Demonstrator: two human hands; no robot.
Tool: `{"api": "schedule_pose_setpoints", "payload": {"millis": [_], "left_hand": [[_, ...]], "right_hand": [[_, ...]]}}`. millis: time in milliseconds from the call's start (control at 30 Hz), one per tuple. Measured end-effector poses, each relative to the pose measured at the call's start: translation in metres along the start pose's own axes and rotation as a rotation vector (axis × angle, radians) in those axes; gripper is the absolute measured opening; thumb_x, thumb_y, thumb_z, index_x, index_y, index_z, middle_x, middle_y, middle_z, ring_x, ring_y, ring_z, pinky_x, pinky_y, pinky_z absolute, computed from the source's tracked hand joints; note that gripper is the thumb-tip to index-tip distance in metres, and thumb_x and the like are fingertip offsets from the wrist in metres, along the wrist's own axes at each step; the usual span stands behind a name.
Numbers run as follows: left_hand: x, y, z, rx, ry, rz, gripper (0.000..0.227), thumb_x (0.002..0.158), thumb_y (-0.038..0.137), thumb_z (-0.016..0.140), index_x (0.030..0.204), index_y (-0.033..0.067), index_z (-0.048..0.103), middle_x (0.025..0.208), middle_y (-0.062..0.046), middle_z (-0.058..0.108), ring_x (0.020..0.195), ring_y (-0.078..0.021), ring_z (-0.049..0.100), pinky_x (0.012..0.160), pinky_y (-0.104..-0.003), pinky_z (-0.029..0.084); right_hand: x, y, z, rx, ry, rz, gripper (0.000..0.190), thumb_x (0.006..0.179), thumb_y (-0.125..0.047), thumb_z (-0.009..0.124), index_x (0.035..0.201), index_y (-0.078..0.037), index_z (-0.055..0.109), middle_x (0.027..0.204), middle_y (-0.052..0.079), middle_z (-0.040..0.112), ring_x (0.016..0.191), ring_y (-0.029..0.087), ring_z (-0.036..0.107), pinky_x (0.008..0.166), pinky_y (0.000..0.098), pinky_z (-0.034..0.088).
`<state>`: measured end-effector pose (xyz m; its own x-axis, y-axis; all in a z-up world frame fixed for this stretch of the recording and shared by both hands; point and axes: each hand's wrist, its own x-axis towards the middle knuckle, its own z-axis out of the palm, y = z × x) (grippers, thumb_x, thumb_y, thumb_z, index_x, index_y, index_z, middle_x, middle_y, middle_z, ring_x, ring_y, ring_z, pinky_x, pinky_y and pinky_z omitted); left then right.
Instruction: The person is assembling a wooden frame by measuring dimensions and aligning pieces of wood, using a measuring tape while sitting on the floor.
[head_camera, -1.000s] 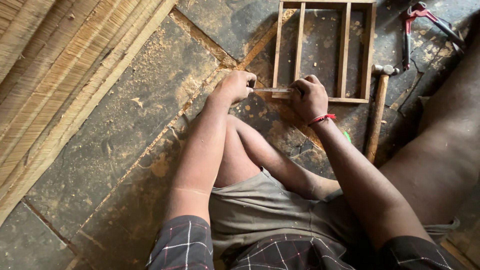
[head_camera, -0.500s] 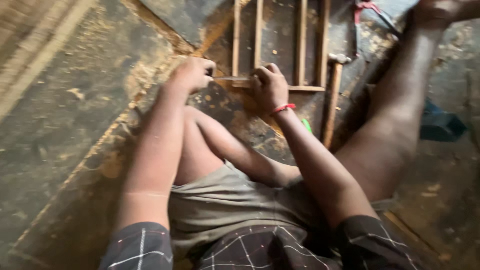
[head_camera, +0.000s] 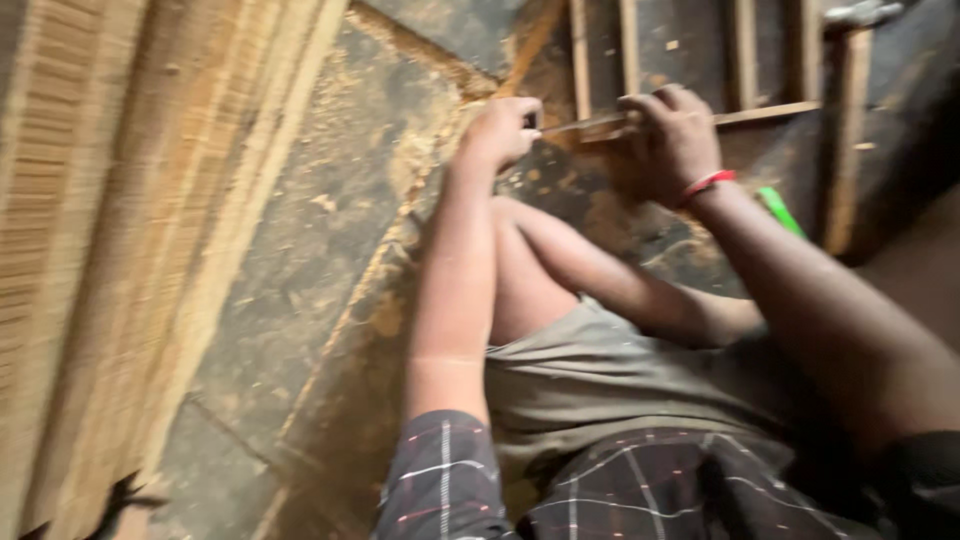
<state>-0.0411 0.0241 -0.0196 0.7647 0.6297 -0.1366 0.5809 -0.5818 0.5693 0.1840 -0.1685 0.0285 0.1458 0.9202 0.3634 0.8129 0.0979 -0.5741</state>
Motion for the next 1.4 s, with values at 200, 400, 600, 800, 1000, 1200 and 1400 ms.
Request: {"api": "schedule_pose_setpoints", "payload": {"millis": [200, 400, 600, 800, 1000, 1200, 1400], "left_hand": [[-0.009, 0.022, -0.014, -0.071, -0.109, -0.251, 0.011, 0.087, 0.014, 0.072, 0.097, 0.0113, 0.07, 0.092, -0.015, 0.075, 0.088, -0.0308, 0.075, 0.077, -0.045, 0.056], [-0.007, 0.03, -0.018, -0.051, -0.089, -0.172, 0.016, 0.084, 0.016, 0.077, 0.096, 0.0092, 0.068, 0.091, -0.017, 0.072, 0.088, -0.0358, 0.071, 0.076, -0.048, 0.054], [-0.005, 0.03, -0.018, -0.03, -0.078, -0.106, 0.015, 0.083, 0.017, 0.077, 0.092, 0.0079, 0.069, 0.09, -0.018, 0.072, 0.087, -0.0365, 0.071, 0.076, -0.048, 0.055], [-0.007, 0.033, -0.016, -0.018, -0.11, -0.147, 0.015, 0.084, 0.014, 0.075, 0.095, 0.0074, 0.069, 0.091, -0.019, 0.072, 0.088, -0.0367, 0.071, 0.078, -0.049, 0.055], [-0.009, 0.039, -0.02, -0.034, -0.089, -0.182, 0.025, 0.082, 0.015, 0.076, 0.105, 0.0111, 0.07, 0.095, -0.02, 0.072, 0.09, -0.0381, 0.07, 0.078, -0.048, 0.055], [-0.01, 0.043, -0.027, 0.002, -0.129, -0.183, 0.016, 0.087, 0.016, 0.075, 0.099, 0.0073, 0.068, 0.094, -0.018, 0.072, 0.089, -0.0371, 0.07, 0.078, -0.049, 0.055], [0.015, 0.033, -0.043, -0.091, 0.003, -0.411, 0.004, 0.098, 0.017, 0.063, 0.1, 0.0147, 0.065, 0.088, -0.012, 0.07, 0.077, -0.031, 0.069, 0.064, -0.046, 0.054]], "right_hand": [[0.0, -0.011, -0.002, -0.032, -0.029, -0.002, 0.036, 0.095, -0.017, 0.071, 0.128, -0.006, 0.066, 0.108, 0.02, 0.064, 0.105, 0.042, 0.062, 0.093, 0.0528, 0.049], [-0.001, -0.001, -0.004, -0.026, -0.021, -0.018, 0.029, 0.096, -0.015, 0.069, 0.124, -0.009, 0.068, 0.107, 0.019, 0.064, 0.104, 0.042, 0.062, 0.093, 0.0521, 0.051], [0.009, 0.011, 0.002, -0.08, -0.127, -0.005, 0.022, 0.096, -0.02, 0.068, 0.116, -0.013, 0.073, 0.1, 0.019, 0.065, 0.097, 0.041, 0.063, 0.089, 0.0509, 0.051], [0.027, 0.017, 0.005, -0.184, -0.309, 0.005, 0.024, 0.099, -0.034, 0.066, 0.101, -0.01, 0.069, 0.097, 0.019, 0.067, 0.094, 0.04, 0.064, 0.086, 0.0504, 0.052], [0.031, 0.01, 0.003, -0.194, -0.332, 0.015, 0.026, 0.096, -0.037, 0.066, 0.096, -0.011, 0.069, 0.095, 0.018, 0.068, 0.093, 0.04, 0.066, 0.083, 0.0495, 0.053], [0.026, 0.013, 0.002, -0.136, -0.266, 0.042, 0.03, 0.1, -0.034, 0.065, 0.123, -0.016, 0.063, 0.098, 0.015, 0.069, 0.095, 0.038, 0.067, 0.084, 0.0493, 0.053], [0.033, 0.004, -0.002, -0.11, -0.255, 0.175, 0.074, 0.091, -0.041, 0.07, 0.152, -0.012, 0.04, 0.1, 0.019, 0.065, 0.098, 0.039, 0.064, 0.082, 0.0513, 0.051]]}}
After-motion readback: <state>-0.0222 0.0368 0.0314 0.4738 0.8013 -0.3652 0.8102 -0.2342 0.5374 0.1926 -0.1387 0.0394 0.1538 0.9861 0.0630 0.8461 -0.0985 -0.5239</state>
